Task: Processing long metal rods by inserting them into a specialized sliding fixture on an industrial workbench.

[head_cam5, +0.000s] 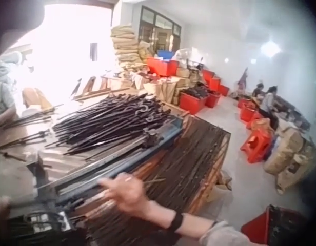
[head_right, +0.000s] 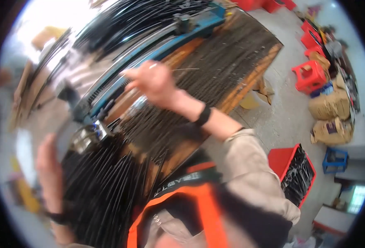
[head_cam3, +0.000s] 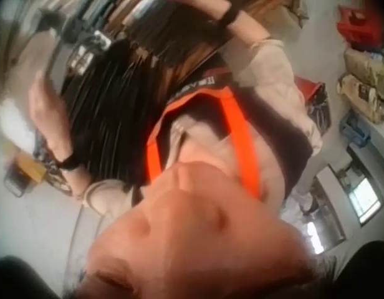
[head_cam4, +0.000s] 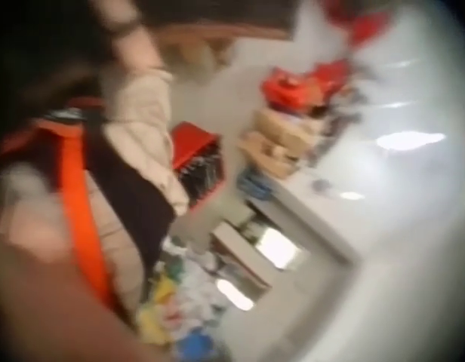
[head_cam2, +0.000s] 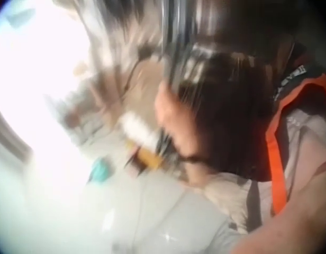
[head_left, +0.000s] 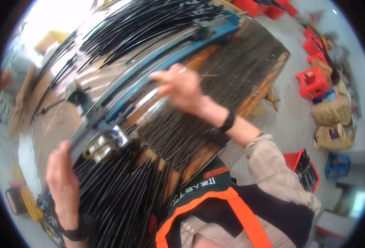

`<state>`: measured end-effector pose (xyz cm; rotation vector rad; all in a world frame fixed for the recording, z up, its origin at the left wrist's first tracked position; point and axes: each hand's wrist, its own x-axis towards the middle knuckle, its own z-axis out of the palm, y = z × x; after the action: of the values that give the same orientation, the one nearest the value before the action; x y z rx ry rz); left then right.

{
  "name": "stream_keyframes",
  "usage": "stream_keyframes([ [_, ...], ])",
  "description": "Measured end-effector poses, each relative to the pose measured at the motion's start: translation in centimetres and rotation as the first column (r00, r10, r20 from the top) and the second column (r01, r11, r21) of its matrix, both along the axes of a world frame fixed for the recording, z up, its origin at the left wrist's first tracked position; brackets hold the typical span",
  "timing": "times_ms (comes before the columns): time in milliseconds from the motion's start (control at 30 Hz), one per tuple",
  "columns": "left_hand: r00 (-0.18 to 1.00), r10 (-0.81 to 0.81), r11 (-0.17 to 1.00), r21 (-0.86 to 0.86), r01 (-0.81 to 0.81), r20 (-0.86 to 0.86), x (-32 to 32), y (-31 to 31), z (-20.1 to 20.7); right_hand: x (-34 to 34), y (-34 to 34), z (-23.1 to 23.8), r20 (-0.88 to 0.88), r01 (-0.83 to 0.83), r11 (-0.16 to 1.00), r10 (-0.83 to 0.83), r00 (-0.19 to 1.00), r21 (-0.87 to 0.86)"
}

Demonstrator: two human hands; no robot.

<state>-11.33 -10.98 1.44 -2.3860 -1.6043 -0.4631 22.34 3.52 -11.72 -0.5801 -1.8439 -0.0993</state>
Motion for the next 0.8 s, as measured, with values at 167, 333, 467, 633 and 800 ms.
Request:
stream_keyframes([
  [167,0.887,0.461,0.88,0.13,-0.457,-0.007,-7.5,-1.3,4.6,0.8,2.3,-1.9,0.061,0.002,0.909,0.026,0.998,-0.416],
  [333,0.938,0.315,0.92,0.196,-0.339,0.144,-7.6,-2.4,5.1,-10.4,2.8,2.8,-0.221,-0.433,0.521,0.419,0.881,-0.736],
  [467,0.91,0.385,0.903,0.141,-0.406,0.155,-9.4,-5.2,4.4,-17.4,3.8,3.9,-0.087,-0.533,0.628,0.597,0.797,-0.567],
  [633,0.876,0.452,0.881,0.067,-0.468,0.166,-12.8,-8.7,2.3,-20.3,4.8,3.1,0.088,-0.517,0.75,0.598,0.797,-0.413],
  [800,0.855,0.462,0.875,0.033,-0.483,0.236,-13.2,-8.3,0.7,-21.8,4.8,3.1,0.281,-0.43,0.827,0.537,0.796,-0.361],
])
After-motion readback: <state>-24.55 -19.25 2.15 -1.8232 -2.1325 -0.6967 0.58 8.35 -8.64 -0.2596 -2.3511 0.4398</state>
